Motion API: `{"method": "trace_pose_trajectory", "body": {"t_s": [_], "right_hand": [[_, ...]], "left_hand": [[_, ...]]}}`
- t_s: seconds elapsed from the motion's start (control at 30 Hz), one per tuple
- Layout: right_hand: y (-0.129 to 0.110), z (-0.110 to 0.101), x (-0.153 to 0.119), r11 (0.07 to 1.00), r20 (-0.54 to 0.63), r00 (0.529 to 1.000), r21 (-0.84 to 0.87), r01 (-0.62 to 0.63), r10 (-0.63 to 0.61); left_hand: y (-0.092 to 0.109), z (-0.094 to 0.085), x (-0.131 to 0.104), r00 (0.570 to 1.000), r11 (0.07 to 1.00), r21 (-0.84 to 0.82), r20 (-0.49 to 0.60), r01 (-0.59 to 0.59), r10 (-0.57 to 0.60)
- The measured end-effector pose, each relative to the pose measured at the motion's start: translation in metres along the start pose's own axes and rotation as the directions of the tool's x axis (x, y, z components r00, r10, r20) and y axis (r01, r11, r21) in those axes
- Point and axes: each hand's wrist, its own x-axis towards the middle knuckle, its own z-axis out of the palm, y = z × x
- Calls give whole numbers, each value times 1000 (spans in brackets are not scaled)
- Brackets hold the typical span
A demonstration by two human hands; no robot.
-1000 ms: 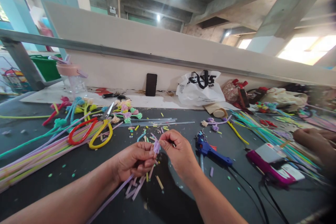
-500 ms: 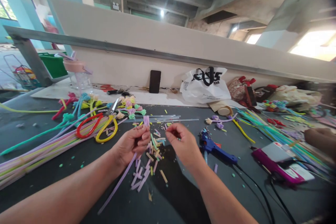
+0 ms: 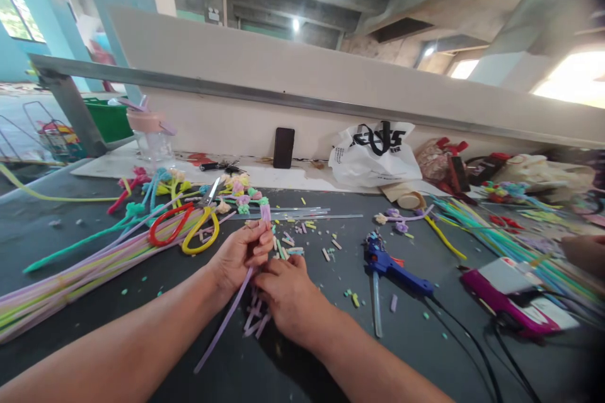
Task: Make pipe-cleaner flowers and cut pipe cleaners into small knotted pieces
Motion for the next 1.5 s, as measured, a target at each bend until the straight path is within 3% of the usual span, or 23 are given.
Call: {"method": "trace_pose_trajectory", "body": {"t_s": [0.17, 0.33, 0.5, 0.67, 0.77, 0.93, 1.07, 1.13, 1.2, 1.3, 1.37, 1.5], "right_hand": [[-2, -4, -3, 999, 42, 999, 23, -32, 31], [4, -17, -5, 963, 0, 996, 255, -82, 84], [19, -30, -2, 735, 29, 946, 622, -269, 322], [31, -34, -1, 501, 113, 910, 804, -319, 398], [35, -33, -1, 423, 129, 902, 850, -314, 411], [37, -34, -2, 445, 142, 864, 810, -381, 482], [39, -35, -3, 760, -61, 875, 527, -380, 480], [38, -35, -4, 854, -134, 892, 378, -356, 431], [36, -35, -4, 845, -127, 889, 394, -362, 440], [34, -35, -4, 692, 18, 885, 617, -376, 465], [34, -35, -3, 637, 68, 884, 668, -385, 463], [36, -40, -4, 723, 9, 894, 584, -369, 448]], "left_hand": [[1, 1, 0, 1000, 1000, 20, 3, -10, 10], [0, 0, 0, 1000, 999, 45, 18, -13, 12], [-2, 2, -1, 999, 996, 85, 28, 21, -23], [-4, 2, -1, 998, 992, 120, 26, 49, -52], [-6, 1, 0, 998, 985, 163, 33, 52, -59], [-10, 3, -2, 994, 957, 277, 45, 83, -99], [-13, 6, -4, 990, 939, 328, 50, 105, -129], [-14, 7, -5, 990, 931, 346, 36, 115, -136], [-14, 7, -4, 991, 927, 355, 22, 119, -135], [-15, 8, -4, 992, 928, 355, 13, 110, -122], [-15, 9, -4, 993, 930, 352, 10, 107, -118], [-16, 8, -3, 990, 931, 340, 6, 131, -142]]}}
